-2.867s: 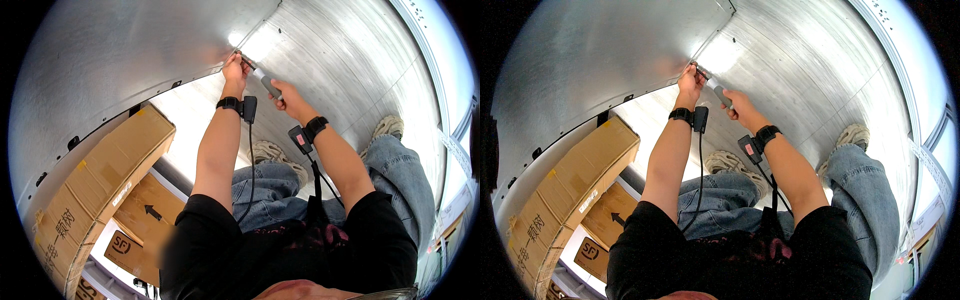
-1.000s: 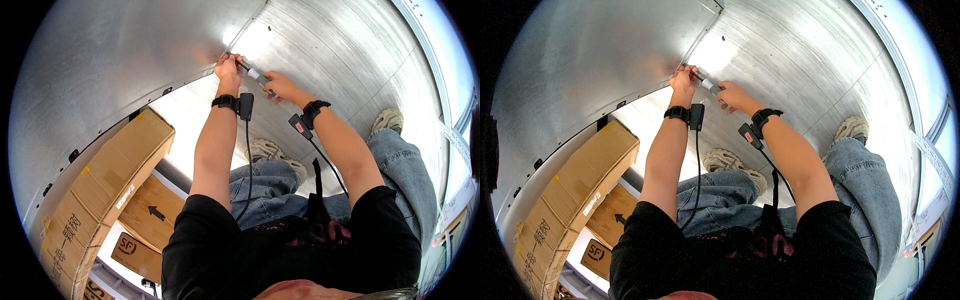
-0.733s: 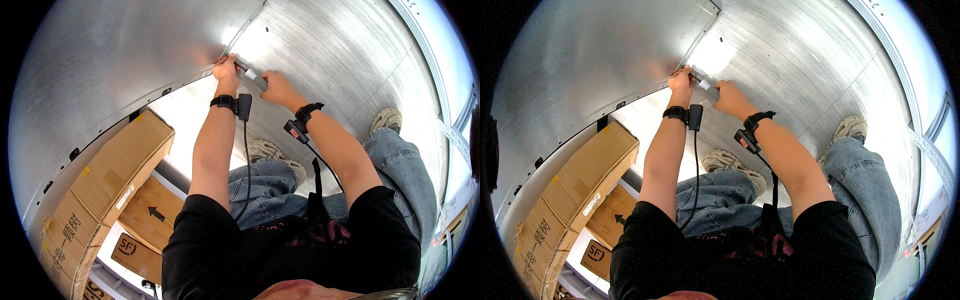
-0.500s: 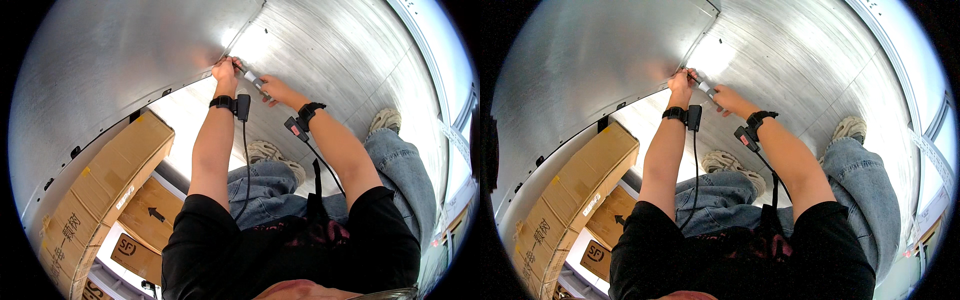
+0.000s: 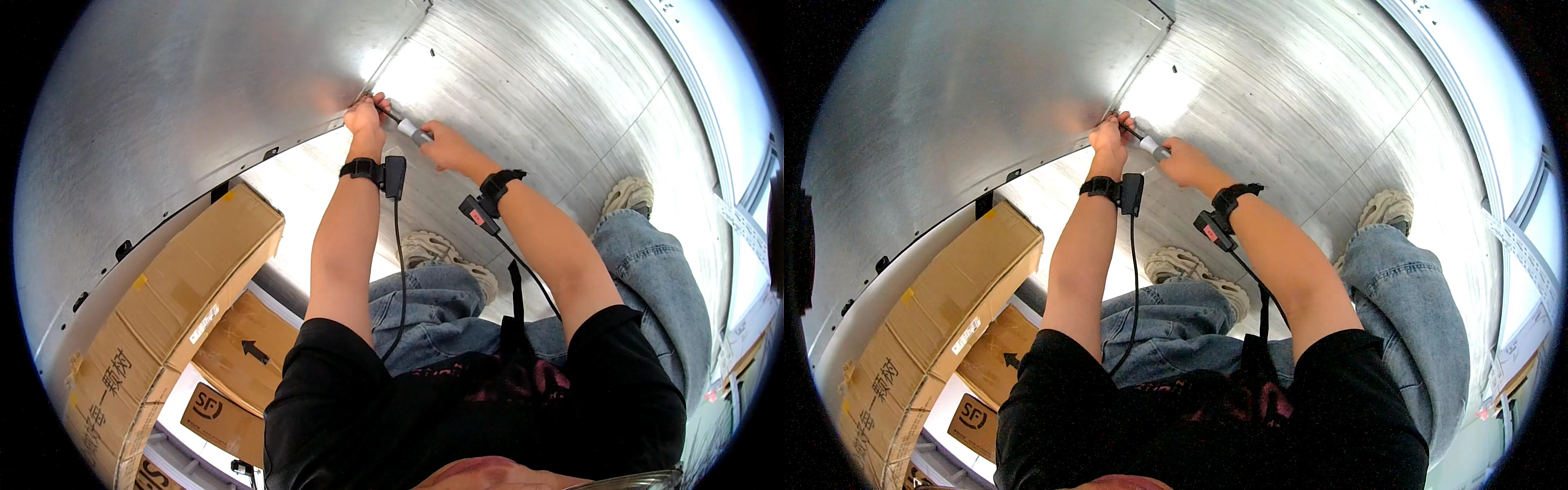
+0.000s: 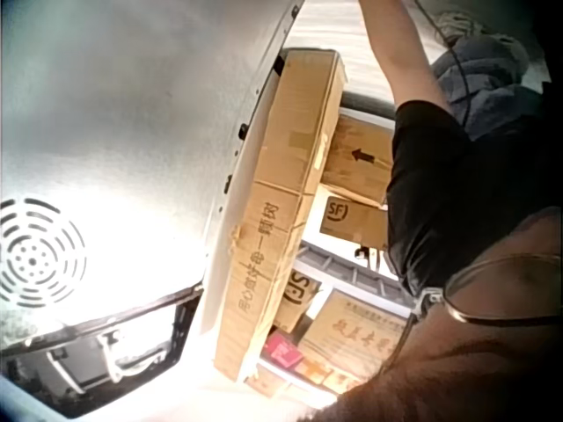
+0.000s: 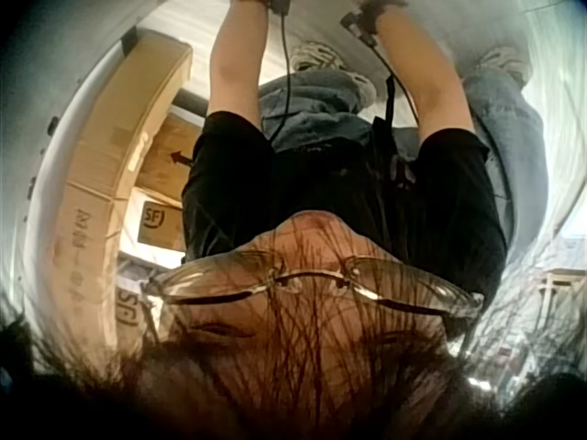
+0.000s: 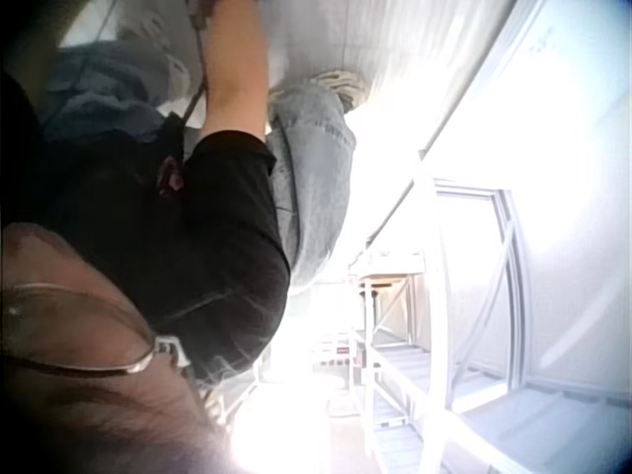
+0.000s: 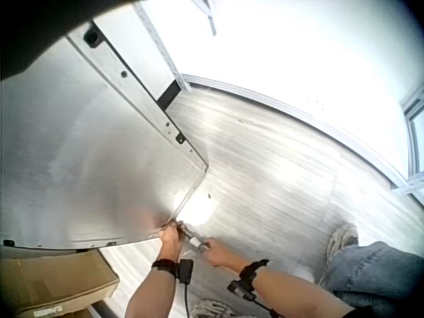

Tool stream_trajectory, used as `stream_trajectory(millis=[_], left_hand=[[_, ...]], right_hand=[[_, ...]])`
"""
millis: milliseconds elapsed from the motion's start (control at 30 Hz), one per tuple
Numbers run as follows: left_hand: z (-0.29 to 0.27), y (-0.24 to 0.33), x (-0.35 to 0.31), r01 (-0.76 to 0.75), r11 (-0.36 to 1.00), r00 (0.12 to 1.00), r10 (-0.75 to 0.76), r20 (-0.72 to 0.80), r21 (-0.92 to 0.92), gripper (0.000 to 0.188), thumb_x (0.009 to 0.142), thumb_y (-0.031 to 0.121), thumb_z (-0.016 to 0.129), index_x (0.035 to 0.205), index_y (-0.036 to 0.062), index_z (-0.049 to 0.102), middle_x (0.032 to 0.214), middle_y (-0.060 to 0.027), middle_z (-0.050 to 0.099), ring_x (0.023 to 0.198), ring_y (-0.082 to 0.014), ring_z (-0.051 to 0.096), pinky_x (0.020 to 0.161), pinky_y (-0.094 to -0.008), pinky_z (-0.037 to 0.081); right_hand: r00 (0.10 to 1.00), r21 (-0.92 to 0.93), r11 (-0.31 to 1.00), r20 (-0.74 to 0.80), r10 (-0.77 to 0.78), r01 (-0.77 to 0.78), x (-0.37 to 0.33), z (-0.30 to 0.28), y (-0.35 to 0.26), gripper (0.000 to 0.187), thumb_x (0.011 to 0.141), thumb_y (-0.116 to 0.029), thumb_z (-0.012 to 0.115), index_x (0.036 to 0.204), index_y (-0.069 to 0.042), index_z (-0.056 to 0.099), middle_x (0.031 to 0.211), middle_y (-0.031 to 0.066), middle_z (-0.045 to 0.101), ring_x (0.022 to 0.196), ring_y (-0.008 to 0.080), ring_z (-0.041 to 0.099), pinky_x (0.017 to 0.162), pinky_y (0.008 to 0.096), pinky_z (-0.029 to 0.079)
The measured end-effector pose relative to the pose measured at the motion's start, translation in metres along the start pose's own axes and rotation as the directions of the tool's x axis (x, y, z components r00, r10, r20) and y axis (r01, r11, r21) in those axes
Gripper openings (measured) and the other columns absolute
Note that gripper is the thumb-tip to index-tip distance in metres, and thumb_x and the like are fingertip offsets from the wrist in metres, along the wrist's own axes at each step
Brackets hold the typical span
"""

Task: The person is assembling a white appliance, likely a refrigerator, by using a screwdriver to fasten screws into the back panel. The person is sitting on the floor and repeatedly drives screws into the metal surface.

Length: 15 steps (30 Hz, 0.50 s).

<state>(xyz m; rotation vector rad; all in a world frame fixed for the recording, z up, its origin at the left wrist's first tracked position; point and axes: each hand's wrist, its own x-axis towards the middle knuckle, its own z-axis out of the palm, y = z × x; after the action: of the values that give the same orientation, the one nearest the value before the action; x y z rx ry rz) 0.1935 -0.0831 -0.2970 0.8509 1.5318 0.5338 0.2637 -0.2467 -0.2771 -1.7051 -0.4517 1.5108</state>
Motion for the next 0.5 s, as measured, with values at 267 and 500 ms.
stream_trajectory(millis=[267,500], left_hand=[[-0.001,0.009,-0.002,0.067,0.998,0.997,-0.066,0.025,-0.017,0.011,0.094,0.012,0.048,0.091,0.0044,0.056,0.078,-0.0073,0.067,0.061,-0.0153,0.061,0.050,-0.0282,0.043],[0.003,0.015,0.004,0.155,0.988,0.988,-0.155,-0.015,-0.023,0.009,0.093,0.010,0.048,0.090,0.0056,0.055,0.074,-0.0074,0.066,0.058,-0.0149,0.059,0.048,-0.0293,0.041]], right_hand=[[0.989,-0.112,0.983,-0.017,-0.150,0.147,0.000,0.002,0.010,0.024,0.073,-0.007,0.059,0.093,0.006,0.060,0.076,0.0210,0.061,0.056,0.0267,0.061,0.051,0.0385,0.047],[0.987,-0.055,0.988,-0.058,-0.150,0.147,-0.006,0.001,0.013,0.024,0.071,-0.005,0.058,0.091,0.007,0.060,0.074,0.0212,0.060,0.057,0.0306,0.060,0.053,0.0400,0.047]])
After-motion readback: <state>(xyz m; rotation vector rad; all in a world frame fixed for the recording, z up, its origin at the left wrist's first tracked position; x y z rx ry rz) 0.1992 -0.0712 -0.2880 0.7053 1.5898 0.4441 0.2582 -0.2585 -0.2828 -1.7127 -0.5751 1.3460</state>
